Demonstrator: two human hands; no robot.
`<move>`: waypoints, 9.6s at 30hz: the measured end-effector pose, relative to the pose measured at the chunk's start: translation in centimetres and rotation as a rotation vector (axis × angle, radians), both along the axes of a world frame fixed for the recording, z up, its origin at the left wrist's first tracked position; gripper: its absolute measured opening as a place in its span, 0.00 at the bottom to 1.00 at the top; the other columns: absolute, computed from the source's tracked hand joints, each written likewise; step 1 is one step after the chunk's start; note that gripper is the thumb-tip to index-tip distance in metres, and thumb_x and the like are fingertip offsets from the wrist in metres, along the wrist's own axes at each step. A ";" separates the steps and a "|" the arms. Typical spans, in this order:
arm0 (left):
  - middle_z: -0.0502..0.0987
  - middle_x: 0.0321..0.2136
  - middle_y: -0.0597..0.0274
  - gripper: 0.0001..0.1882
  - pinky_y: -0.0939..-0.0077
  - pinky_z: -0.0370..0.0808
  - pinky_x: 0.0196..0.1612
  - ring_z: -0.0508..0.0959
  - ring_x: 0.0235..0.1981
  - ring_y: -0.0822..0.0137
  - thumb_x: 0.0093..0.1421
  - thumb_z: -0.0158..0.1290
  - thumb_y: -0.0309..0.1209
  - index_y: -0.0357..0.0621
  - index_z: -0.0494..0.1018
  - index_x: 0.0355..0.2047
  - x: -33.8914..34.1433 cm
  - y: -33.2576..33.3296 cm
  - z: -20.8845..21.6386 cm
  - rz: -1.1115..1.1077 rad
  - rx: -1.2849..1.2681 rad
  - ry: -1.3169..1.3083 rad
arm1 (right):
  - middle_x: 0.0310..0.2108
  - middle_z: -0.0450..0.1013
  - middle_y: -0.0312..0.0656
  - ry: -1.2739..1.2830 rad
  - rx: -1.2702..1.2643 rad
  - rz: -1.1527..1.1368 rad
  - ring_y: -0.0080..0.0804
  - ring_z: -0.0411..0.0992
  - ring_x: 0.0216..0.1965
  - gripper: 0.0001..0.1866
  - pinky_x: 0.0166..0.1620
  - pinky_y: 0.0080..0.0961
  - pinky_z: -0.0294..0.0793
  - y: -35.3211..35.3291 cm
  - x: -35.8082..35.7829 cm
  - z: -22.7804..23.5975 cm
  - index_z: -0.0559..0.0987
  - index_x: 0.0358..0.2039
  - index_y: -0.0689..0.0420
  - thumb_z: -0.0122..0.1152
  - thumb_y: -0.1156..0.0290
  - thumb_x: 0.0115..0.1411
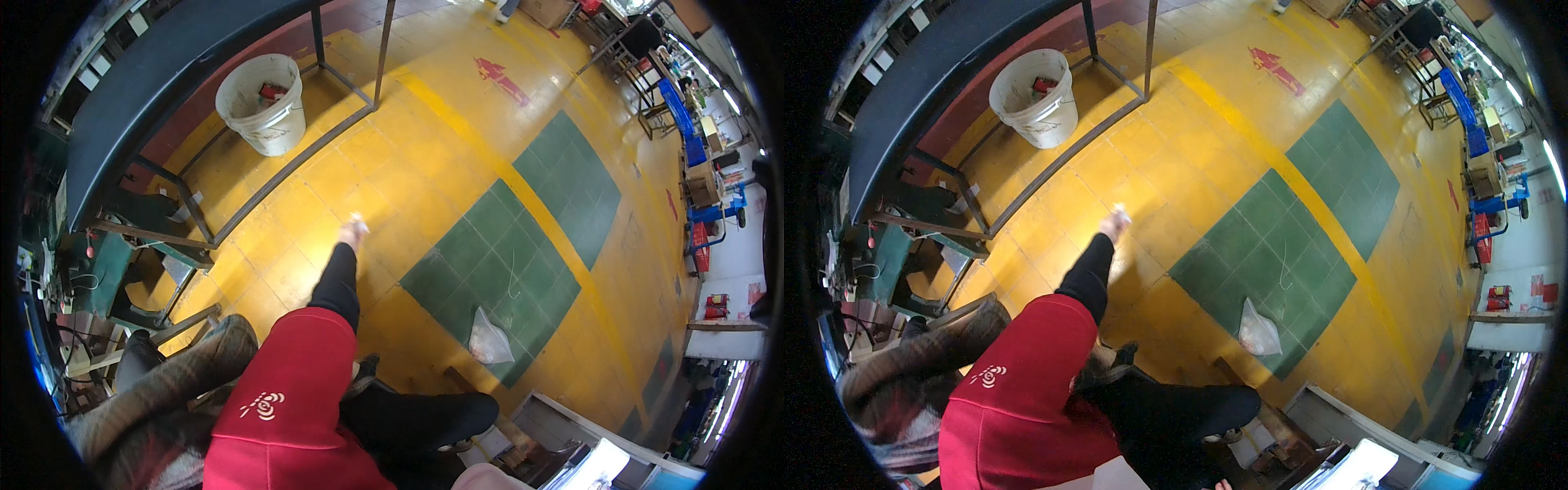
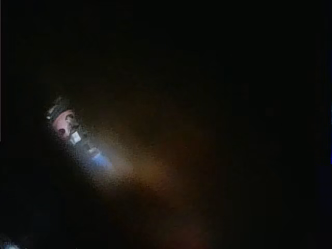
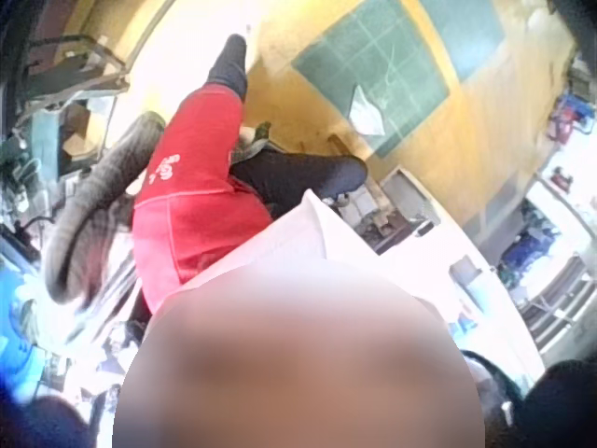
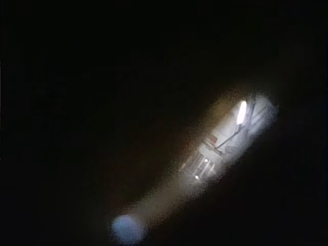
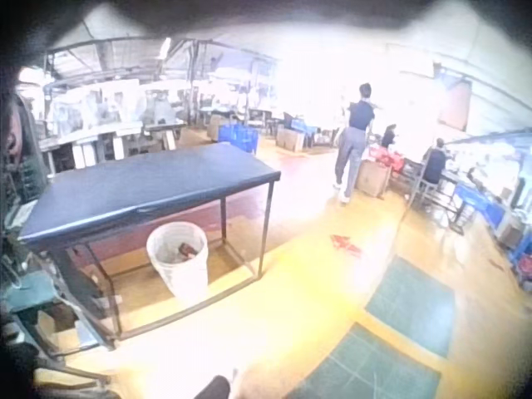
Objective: The person gathers small white paper strips with green markings, aligns them into stacks, and secures each stack with a rubber band. The person then places the finished bundles into a clear plastic bag on the table.
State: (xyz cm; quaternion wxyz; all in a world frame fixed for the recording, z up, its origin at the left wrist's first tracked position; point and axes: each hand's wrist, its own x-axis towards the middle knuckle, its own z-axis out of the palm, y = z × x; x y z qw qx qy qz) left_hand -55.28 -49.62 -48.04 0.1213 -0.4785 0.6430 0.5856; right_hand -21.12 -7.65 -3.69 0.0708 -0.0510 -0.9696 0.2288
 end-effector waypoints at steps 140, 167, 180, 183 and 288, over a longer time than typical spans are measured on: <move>0.79 0.45 0.54 0.24 0.63 0.71 0.51 0.76 0.45 0.54 0.56 0.64 0.32 0.46 0.75 0.54 52.7 48.2 47.7 -2.510 0.644 1.016 | 0.31 0.79 0.41 0.878 -0.405 -1.082 0.30 0.75 0.30 0.05 0.37 0.27 0.73 1.4 41.6 7.8 0.82 0.33 0.65 0.67 0.82 0.54; 0.75 0.54 0.57 0.35 0.59 0.72 0.58 0.74 0.55 0.51 0.50 0.69 0.31 0.45 0.69 0.58 52.0 47.2 47.6 -2.619 0.742 1.156 | 0.62 0.66 0.49 0.309 0.056 -1.092 0.51 0.70 0.57 0.31 0.57 0.43 0.74 0.1 38.0 4.1 0.79 0.56 0.50 0.70 0.77 0.49; 0.76 0.52 0.57 0.35 0.60 0.74 0.56 0.75 0.54 0.50 0.49 0.68 0.27 0.45 0.69 0.58 52.0 47.3 47.1 -2.607 0.786 1.291 | 0.56 0.72 0.44 0.284 0.134 -1.070 0.43 0.73 0.55 0.29 0.59 0.45 0.71 0.5 38.5 3.9 0.79 0.56 0.50 0.68 0.76 0.50; 0.75 0.53 0.57 0.36 0.60 0.73 0.57 0.75 0.55 0.51 0.48 0.70 0.28 0.46 0.69 0.58 52.2 47.4 47.5 -2.581 0.738 1.202 | 0.61 0.68 0.45 0.387 0.170 -1.093 0.48 0.68 0.59 0.31 0.61 0.49 0.69 0.5 38.1 3.6 0.77 0.58 0.49 0.69 0.75 0.50; 0.73 0.53 0.57 0.35 0.57 0.68 0.57 0.73 0.54 0.51 0.53 0.66 0.35 0.45 0.67 0.60 52.1 47.2 47.5 -2.606 0.578 1.407 | 0.63 0.67 0.44 0.133 0.095 -1.129 0.44 0.66 0.64 0.36 0.68 0.59 0.51 -1.1 37.4 4.3 0.74 0.60 0.54 0.75 0.59 0.50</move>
